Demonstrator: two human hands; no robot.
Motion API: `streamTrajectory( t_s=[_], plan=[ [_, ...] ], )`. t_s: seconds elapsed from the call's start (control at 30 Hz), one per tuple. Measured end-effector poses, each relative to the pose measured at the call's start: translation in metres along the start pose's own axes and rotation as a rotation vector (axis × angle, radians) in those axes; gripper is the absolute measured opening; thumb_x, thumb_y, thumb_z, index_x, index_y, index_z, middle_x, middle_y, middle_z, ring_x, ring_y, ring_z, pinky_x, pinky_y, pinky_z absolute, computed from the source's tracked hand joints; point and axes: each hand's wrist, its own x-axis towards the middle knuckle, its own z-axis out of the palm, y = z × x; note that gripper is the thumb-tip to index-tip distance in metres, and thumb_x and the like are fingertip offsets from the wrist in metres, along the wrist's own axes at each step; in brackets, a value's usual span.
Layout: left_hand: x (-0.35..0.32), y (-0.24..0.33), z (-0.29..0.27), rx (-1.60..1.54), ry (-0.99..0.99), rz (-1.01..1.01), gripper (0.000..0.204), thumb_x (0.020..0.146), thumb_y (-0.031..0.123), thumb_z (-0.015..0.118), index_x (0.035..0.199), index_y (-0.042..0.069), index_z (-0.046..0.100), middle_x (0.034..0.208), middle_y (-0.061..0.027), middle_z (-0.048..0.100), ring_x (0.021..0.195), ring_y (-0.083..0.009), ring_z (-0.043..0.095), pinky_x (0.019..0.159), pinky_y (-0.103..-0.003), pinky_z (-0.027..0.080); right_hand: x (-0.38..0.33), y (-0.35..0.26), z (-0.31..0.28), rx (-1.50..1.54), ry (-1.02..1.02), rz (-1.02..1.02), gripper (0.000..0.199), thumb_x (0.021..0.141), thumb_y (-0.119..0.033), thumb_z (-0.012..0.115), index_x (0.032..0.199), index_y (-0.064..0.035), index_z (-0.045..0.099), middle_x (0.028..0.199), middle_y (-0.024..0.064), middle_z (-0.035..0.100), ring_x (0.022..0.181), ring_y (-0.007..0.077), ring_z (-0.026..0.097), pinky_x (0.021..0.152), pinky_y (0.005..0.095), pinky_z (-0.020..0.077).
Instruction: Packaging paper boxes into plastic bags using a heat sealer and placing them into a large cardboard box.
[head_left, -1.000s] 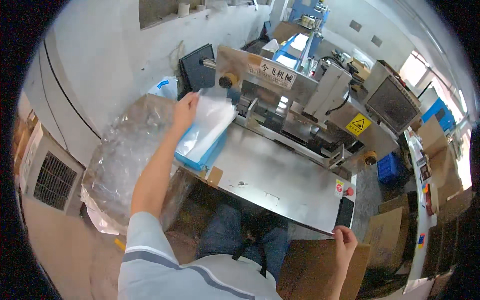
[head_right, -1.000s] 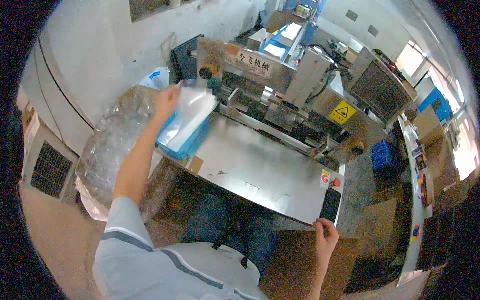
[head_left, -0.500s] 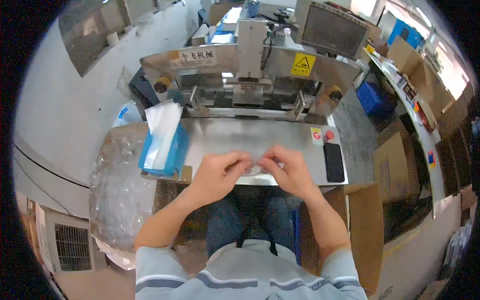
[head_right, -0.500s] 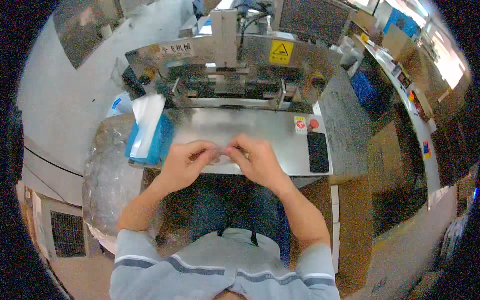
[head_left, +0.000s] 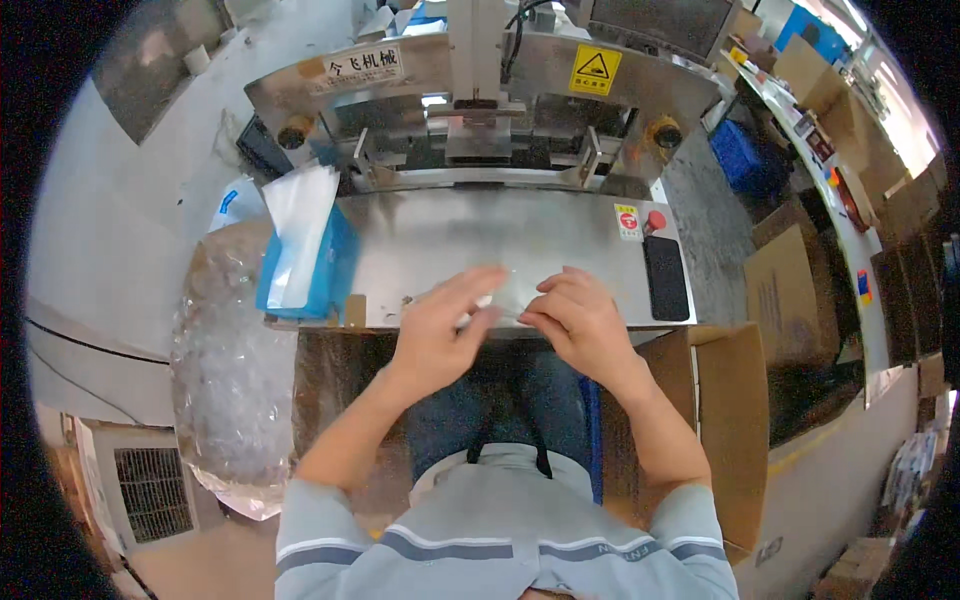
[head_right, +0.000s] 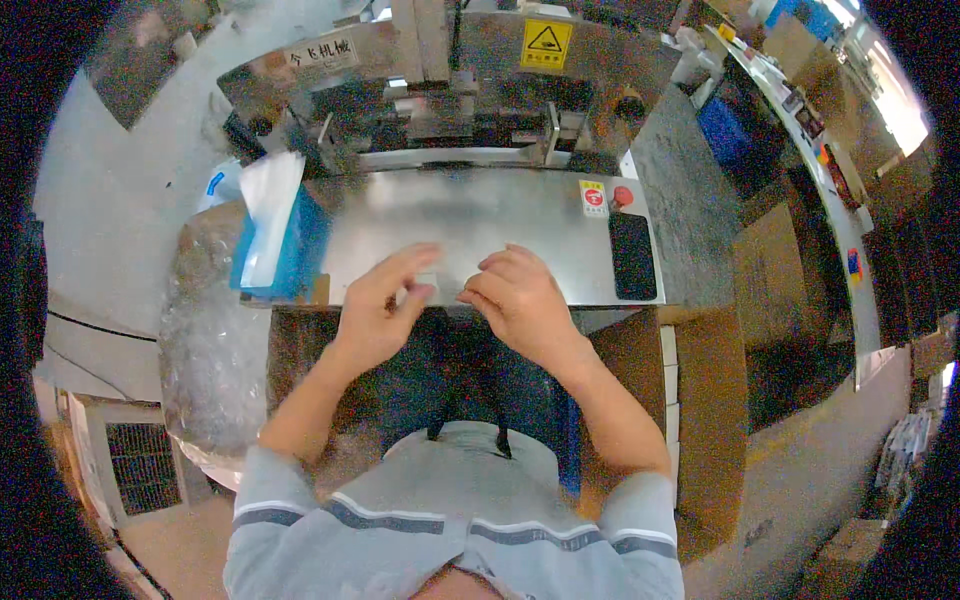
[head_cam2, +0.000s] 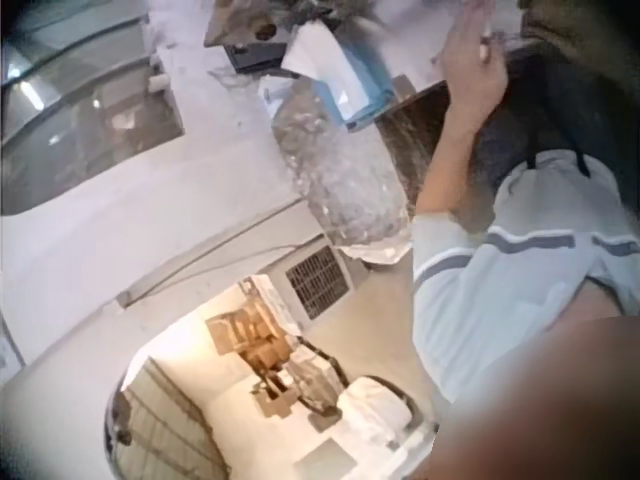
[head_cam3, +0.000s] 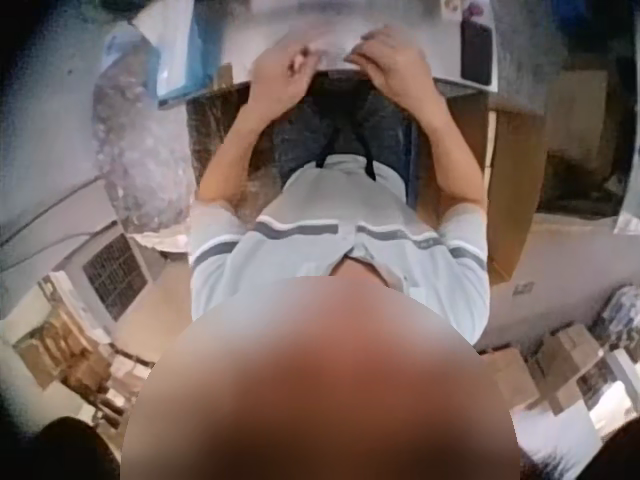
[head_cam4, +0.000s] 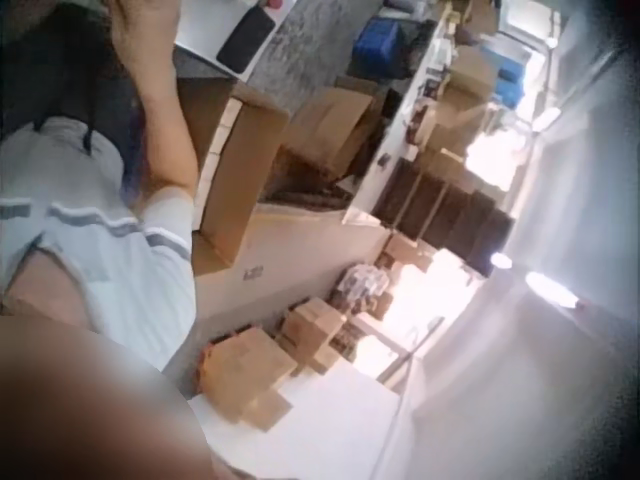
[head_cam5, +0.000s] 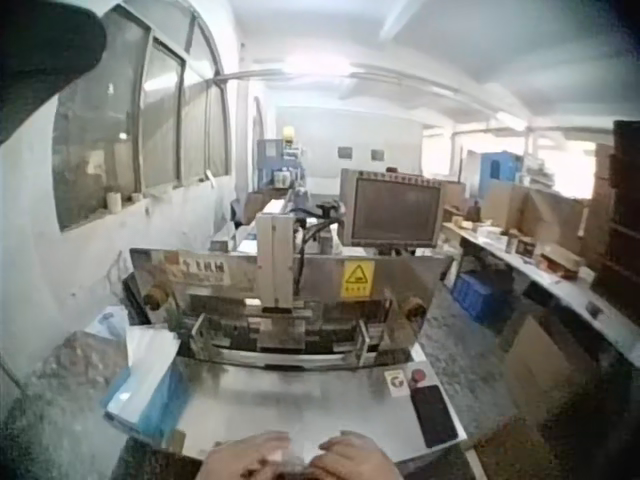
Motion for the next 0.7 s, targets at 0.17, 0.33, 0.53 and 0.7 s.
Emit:
streamTrajectory(
  t_s=[0.17,0.33,0.53,0.7],
  plan=[
    [0.028,-0.019,-0.002,0.260,-0.473,0.088,0.023,0.085,0.023,0.064,0.101,0.008,0.067,0.097,-0.0134,0.068,0.080,-0.0345,0.064,0.068,-0.042,0.051,-0.004,0.009,0.005,-0.056,-0.112,0.068,0.009,0.077,-0.010,0.071,0.081,-0.0049,0.065,0.081,0.0097,0.064,0.088,0.0292,0.063,0.096,0.0503,0.0442],
    [0.030,-0.029,-0.015,0.322,-0.571,-0.076,0.018,0.087,0.024,0.061,0.089,0.007,0.065,0.085,-0.0162,0.066,0.081,-0.0384,0.062,0.071,-0.046,0.049,-0.017,0.026,-0.007,-0.095,-0.299,0.244,0.010,0.081,-0.013,0.068,0.087,-0.0058,0.068,0.086,0.0091,0.067,0.093,0.0302,0.062,0.100,0.0515,0.0402],
    [0.026,-0.013,-0.046,0.276,-0.646,-0.089,0.018,0.090,0.021,0.057,0.095,0.004,0.060,0.090,-0.0207,0.064,0.087,-0.0398,0.060,0.074,-0.047,0.048,-0.008,0.027,-0.029,0.265,-0.544,0.153,0.015,0.082,-0.018,0.070,0.085,-0.0030,0.070,0.096,0.0105,0.070,0.111,0.0338,0.057,0.098,0.0450,0.0418],
    [0.042,-0.059,-0.067,0.212,-0.669,-0.023,0.027,0.095,0.026,0.054,0.102,0.001,0.061,0.116,-0.0150,0.063,0.104,-0.0334,0.058,0.093,-0.040,0.045,0.005,0.067,-0.006,0.509,-0.427,0.283,0.017,0.085,-0.017,0.070,0.085,-0.0003,0.070,0.094,0.0117,0.069,0.099,0.0263,0.061,0.087,0.0370,0.0472]
  ],
)
